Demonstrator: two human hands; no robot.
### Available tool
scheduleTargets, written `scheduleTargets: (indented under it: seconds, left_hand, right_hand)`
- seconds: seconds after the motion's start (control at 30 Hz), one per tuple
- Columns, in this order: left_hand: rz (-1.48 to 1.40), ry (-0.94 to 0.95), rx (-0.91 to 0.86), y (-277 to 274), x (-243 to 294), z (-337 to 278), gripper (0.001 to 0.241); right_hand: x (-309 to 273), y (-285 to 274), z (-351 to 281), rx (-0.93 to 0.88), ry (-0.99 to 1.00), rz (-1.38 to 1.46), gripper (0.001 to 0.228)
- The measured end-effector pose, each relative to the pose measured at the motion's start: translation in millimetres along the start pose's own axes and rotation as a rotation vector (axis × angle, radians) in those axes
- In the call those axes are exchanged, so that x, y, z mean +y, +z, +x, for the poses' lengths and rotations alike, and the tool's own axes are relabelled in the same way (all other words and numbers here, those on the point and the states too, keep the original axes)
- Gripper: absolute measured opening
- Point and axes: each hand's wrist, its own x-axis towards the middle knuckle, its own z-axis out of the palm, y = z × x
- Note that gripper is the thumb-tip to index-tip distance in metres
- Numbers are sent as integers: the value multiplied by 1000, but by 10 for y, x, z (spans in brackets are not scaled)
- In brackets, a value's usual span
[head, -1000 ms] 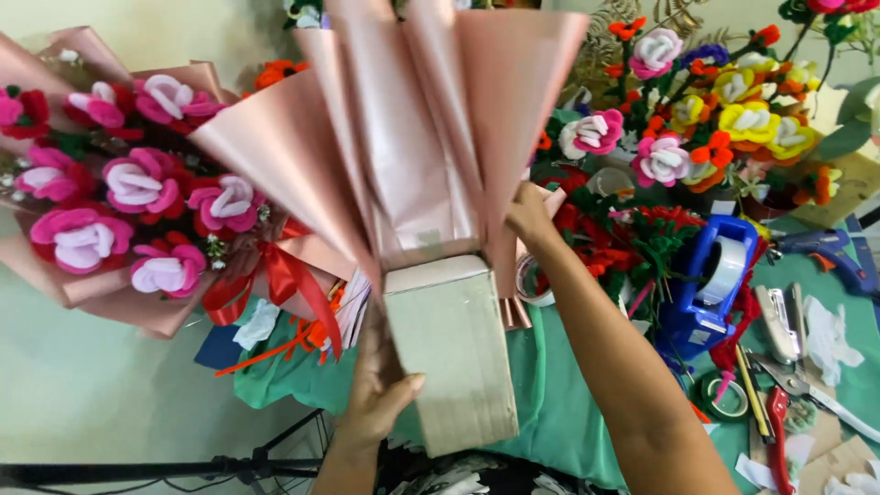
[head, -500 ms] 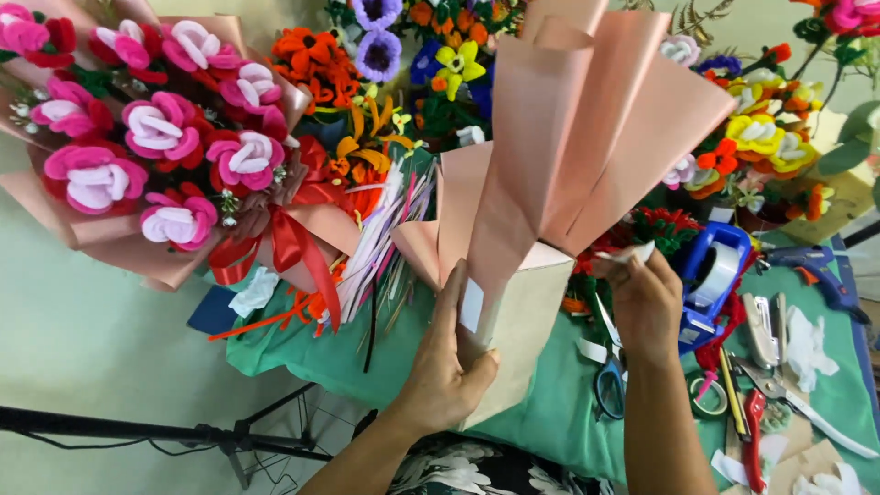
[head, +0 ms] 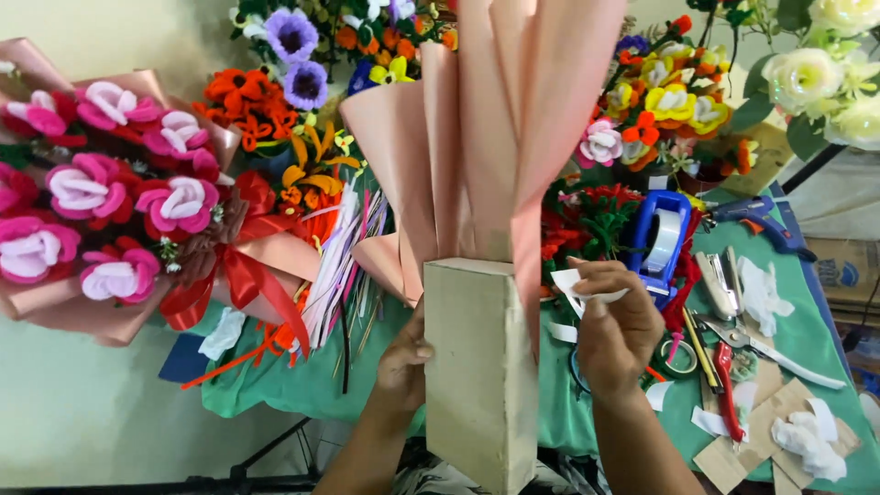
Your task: The person wraps a rectangular block with pink paper, securing it with tape. They use scissors to cut the tape and adjust the paper folds around the block. The person then picks up a bouquet of pink flowers and places it into the wrapped block.
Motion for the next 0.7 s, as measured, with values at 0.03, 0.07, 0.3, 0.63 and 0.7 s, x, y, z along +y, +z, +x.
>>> scheduleTargets:
  seconds: [0.03,0.07,0.3,0.63,0.7]
  left_hand:
    - [3,-8,-2,-35,-17,13,86]
    - [-62,-18,10,-72,-33,26,80]
    - [-142,-51,-3,-58,-72,73,60]
    - [-96,-63,114,-182,-140,49,65]
    - [-148,-76,106,-224,-152,44,62]
  right_hand:
    - [-5,35,-11,8,0,-2,11]
    - [-8,71,-21,6,-33,-45,11]
    - [10,278,-61,-64,-97,-142,21]
    - [65,301,-85,-108,-130,-225,18]
    - [85,309,-92,-93,-140,-246,17]
